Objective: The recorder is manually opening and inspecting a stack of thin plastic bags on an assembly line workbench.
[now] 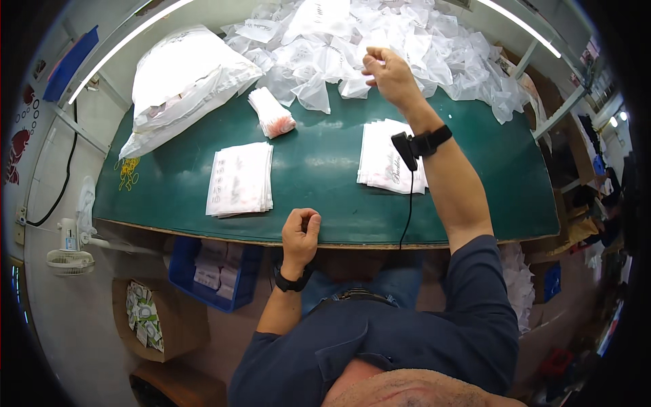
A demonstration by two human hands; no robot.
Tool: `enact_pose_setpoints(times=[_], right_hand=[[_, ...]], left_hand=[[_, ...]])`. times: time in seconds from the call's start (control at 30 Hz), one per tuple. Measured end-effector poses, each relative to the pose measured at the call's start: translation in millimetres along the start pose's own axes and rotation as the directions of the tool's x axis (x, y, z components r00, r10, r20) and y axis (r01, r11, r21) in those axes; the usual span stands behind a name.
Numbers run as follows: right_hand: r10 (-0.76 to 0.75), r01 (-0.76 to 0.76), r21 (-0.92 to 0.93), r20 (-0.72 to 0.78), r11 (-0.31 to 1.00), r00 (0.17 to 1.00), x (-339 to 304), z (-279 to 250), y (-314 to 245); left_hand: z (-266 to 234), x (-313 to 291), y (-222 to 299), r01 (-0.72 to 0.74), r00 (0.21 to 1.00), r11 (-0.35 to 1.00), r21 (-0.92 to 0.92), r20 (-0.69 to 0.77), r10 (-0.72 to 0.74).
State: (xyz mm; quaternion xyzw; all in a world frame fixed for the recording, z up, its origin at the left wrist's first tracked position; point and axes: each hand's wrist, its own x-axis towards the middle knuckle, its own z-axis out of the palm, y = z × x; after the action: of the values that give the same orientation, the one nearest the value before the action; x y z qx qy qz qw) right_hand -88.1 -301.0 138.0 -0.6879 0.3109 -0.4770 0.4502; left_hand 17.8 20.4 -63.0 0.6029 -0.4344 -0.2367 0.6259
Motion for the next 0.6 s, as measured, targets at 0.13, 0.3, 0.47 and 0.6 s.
enact_pose_setpoints(times=[0.13, 0.3, 0.47, 0.6], right_hand=[[-0.122, 0.214, -0.232, 0.355, 0.949, 0.927, -68, -8, 40], [-0.034, 0.206, -0.344, 0.446, 0.916, 0.894, -180, -41, 44], [-0.014, 0.171, -0.363, 0.395, 0.916, 0.919, -244, -72, 51], [0.051, 0.058, -0.339, 0.304, 0.939, 0.951, -271, -84, 63]], left_hand=[[-2, 4, 15, -0.055, 0.998, 0.998, -0.015, 0.029, 0.055], [-20, 15, 75, -0.309, 0.947, 0.938, -0.158, 0.039, 0.319], [-38, 26, 184, -0.85, 0.502, 0.433, -0.299, -0.214, 0.838], [-32, 9, 257, -0.834, 0.343, 0.086, -0.544, -0.392, 0.854]])
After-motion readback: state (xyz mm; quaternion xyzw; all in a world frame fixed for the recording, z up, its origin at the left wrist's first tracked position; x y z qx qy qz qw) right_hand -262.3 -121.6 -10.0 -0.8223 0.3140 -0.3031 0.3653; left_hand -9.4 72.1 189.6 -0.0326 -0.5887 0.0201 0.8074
